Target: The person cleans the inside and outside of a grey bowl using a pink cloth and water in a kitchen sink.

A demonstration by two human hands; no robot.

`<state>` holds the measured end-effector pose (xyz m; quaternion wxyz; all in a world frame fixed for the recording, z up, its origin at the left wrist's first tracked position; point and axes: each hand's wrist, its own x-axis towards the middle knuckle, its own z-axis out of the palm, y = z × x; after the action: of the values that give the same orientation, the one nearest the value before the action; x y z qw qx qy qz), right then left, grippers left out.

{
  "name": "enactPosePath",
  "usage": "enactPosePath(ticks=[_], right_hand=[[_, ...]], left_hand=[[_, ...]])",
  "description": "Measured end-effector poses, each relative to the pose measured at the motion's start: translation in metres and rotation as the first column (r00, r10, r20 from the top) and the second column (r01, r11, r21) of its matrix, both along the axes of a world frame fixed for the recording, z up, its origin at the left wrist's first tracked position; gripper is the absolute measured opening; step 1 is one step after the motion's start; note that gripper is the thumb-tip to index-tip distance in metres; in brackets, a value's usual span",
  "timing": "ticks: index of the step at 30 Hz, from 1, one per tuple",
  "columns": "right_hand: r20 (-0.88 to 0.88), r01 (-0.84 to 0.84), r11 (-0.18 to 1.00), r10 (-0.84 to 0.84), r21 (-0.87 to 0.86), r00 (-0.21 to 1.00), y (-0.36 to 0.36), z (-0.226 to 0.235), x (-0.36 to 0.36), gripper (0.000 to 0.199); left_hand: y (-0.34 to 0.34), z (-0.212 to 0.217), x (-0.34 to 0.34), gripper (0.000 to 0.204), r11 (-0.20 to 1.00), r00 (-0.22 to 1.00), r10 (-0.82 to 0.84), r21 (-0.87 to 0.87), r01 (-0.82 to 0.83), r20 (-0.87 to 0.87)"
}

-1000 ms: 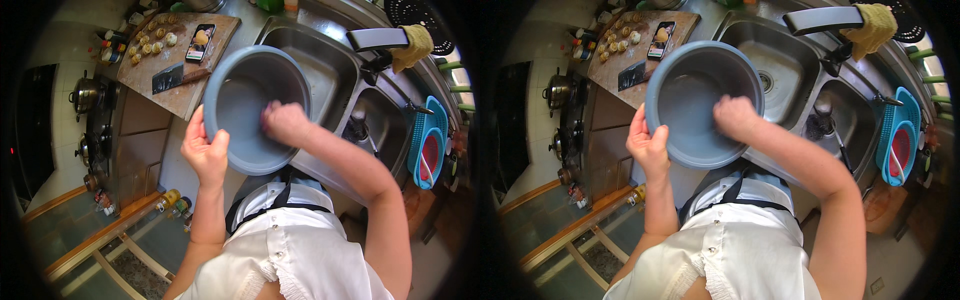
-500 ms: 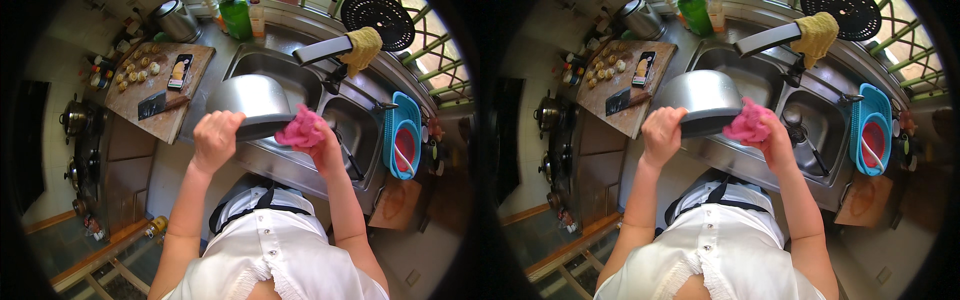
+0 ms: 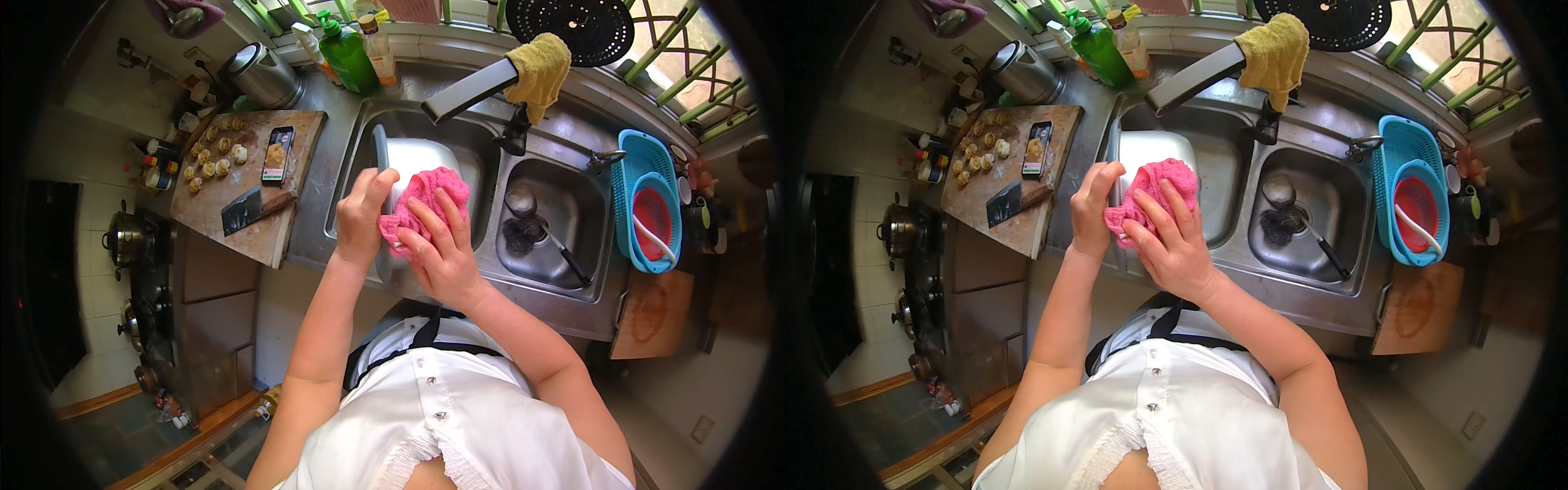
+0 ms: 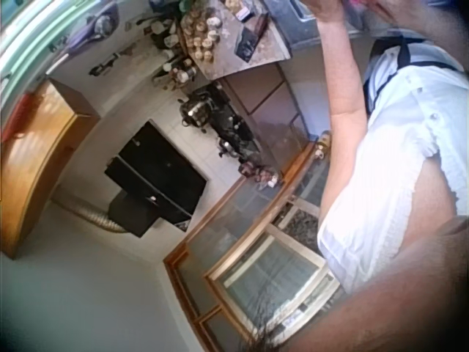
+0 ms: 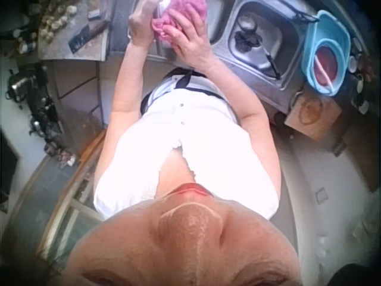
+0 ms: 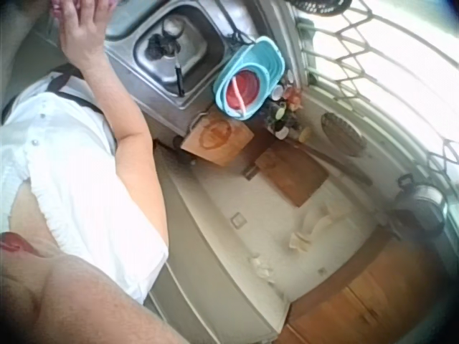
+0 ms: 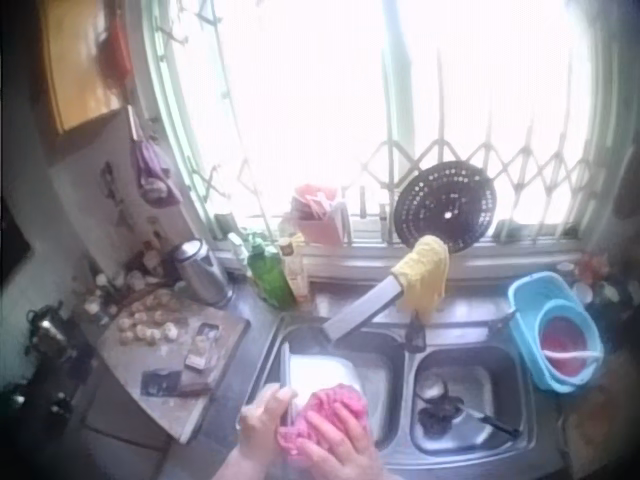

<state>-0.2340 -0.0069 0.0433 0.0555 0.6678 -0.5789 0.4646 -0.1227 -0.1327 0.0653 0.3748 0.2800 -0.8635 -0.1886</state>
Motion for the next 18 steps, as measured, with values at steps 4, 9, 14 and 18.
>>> enactPosePath(ticks=[4, 9, 14, 18], right_hand=[[0.067, -0.061, 0.997, 0.064, -0.052, 0.996, -0.004, 0.001, 0.004, 0.036], [-0.037, -0.17, 0.985, 0.169, -0.03, 0.985, -0.01, 0.012, -0.008, 0.036], [-0.299, -0.117, 0.993, 0.113, 0.004, 0.948, -0.02, 0.011, 0.011, 0.036], [-0.173, -0.065, 0.997, 0.071, 0.039, 0.982, -0.042, 0.034, 0.005, 0.039]], left_hand=[[0.001, -0.007, 0.017, 0.027, 0.892, 0.982, -0.123, 0.419, 0.172, -0.141], [0.006, 0.031, 0.031, 0.031, 0.186, 0.709, 0.127, 0.719, 0.67, -0.694], [0.02, 0.033, 0.025, 0.063, 0.345, 0.777, 0.306, 0.825, 0.448, -0.55], [0.02, 0.014, 0.045, 0.061, 0.46, 0.831, 0.246, 0.815, 0.352, -0.498]])
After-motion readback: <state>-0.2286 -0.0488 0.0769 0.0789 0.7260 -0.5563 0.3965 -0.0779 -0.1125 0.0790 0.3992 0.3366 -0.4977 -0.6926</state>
